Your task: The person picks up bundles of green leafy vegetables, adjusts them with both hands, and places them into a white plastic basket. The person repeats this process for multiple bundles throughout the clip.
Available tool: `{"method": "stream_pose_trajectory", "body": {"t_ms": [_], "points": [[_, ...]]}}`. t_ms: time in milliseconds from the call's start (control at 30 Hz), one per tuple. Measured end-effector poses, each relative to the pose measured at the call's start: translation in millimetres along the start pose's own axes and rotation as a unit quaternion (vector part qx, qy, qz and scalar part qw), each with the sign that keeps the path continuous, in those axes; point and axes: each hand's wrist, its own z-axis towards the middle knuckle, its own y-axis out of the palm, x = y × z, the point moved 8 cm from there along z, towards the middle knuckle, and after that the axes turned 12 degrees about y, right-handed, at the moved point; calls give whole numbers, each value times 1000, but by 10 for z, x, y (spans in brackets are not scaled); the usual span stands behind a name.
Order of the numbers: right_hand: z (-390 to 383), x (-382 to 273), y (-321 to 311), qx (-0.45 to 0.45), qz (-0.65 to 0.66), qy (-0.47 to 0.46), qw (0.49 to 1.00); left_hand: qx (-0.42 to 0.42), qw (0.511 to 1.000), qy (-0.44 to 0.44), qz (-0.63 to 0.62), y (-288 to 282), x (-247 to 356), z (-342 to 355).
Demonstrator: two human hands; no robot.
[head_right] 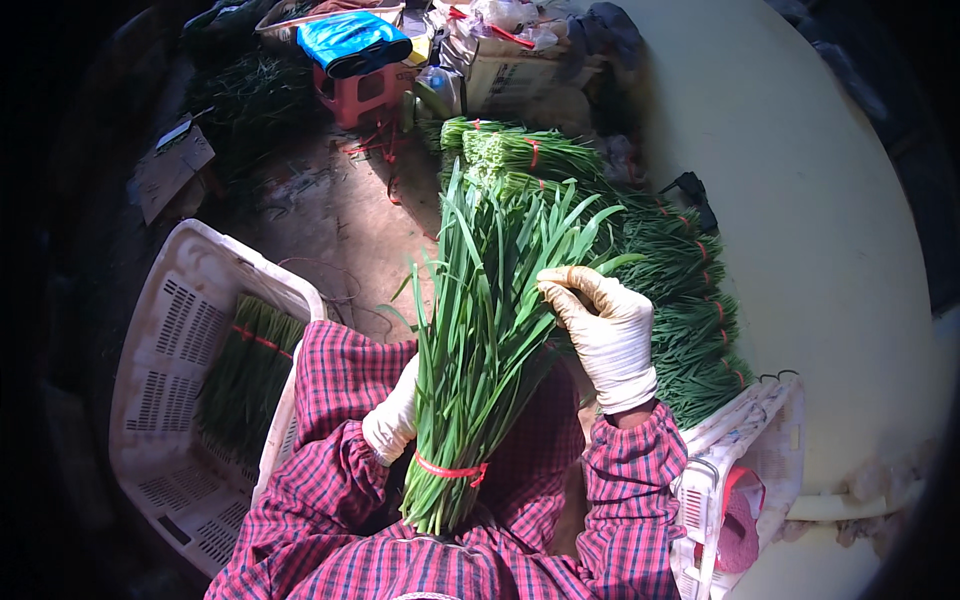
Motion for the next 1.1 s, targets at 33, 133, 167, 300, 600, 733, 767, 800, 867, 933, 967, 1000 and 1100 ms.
{"method": "stream_pose_trajectory", "body": {"t_ms": [33, 133, 167, 300, 600, 733, 767, 800, 867, 933, 967, 1000, 1100], "points": [[-32, -23, -27, 4, 6, -13, 1000, 1, 1000, -5, -13, 14, -5, -7], [-132, -143, -168, 66, -69, -94, 991, 3, 1000, 2, 2, 43, 3, -7], [-173, -207, -201, 101, -141, -138, 975, 9, 1000, 2, 6, 44, 5, -10], [-253, -209, -257, 139, -120, -178, 967, -19, 999, -16, -30, 127, -41, -17], [-73, 664, -785, 122, 304, 2, 945, -49, 999, 0, -5, 99, -28, -55], [-176, 1332, -556, 72, 214, 161, 961, -35, 999, 12, 18, 50, 52, -51], [-249, 1451, -316, 9, 222, 197, 955, -19, 996, 37, 81, 19, 100, -32], [-359, 1589, -96, -31, 213, 265, 940, -16, 991, 53, 121, 18, 140, -21], [-588, 1445, 319, -76, 333, 166, 925, -59, 949, 207, 231, 170, 327, -27], [-688, 1401, 667, -96, 289, 165, 938, -46, 911, 240, 331, 215, 351, -42], [-685, 1391, 794, -101, 220, 167, 956, -37, 908, 216, 358, 208, 305, -41], [-698, 1382, 931, -118, 220, 178, 952, -37, 903, 201, 379, 214, 276, -43], [-604, 1560, 724, 5, 353, 247, 902, -7, 929, 181, 322, 158, 283, -47]]}}
